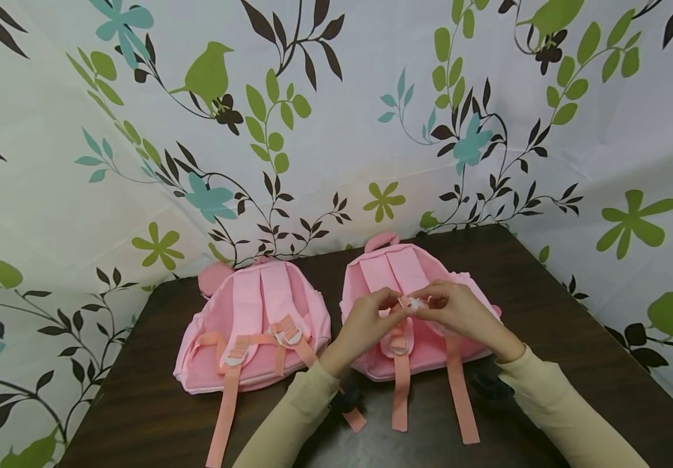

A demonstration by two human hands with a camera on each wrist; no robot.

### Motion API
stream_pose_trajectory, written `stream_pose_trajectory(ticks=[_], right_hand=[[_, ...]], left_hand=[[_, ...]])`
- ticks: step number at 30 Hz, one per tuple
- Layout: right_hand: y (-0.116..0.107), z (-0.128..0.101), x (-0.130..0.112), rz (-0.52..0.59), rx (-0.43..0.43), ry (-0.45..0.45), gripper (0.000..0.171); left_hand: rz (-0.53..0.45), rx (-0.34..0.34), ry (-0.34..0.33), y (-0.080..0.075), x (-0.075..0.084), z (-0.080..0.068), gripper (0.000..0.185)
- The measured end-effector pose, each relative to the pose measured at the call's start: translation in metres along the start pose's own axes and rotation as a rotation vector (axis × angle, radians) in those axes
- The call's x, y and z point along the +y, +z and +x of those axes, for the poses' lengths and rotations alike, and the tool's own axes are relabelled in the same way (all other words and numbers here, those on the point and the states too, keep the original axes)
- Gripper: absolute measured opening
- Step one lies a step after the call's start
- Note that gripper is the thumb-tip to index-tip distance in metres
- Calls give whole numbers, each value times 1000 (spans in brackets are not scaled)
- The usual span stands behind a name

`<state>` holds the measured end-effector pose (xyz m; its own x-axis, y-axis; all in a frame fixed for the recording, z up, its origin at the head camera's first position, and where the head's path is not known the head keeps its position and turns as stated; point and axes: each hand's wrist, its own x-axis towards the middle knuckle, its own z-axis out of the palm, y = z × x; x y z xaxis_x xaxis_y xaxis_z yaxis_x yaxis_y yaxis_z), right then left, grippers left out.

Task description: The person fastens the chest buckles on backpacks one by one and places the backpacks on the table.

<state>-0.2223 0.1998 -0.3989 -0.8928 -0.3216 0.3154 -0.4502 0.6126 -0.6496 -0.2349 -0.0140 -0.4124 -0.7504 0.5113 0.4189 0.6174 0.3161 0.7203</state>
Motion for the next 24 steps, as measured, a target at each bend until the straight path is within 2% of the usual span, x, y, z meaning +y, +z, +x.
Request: stream_pose_trajectory(ticks=[7,11,16,21,24], right_hand=[[-3,0,1,42,-69,-71,33],[-4,-1,1,46,-63,-108,32],[-3,-2,0,56,-69,-104,32],[-2,-1,0,29,-72,-96,32],[-1,0,1,18,-62,-123,29]], left_hand=[[18,-21,19,-5,-1,0,30],[36,-33,22,-6,-1,0,32],[41,-40,47,-5,-3,0,30],[48,-25,83,-3,-5,0,27],[65,-16,80,-2,-6,0,27]])
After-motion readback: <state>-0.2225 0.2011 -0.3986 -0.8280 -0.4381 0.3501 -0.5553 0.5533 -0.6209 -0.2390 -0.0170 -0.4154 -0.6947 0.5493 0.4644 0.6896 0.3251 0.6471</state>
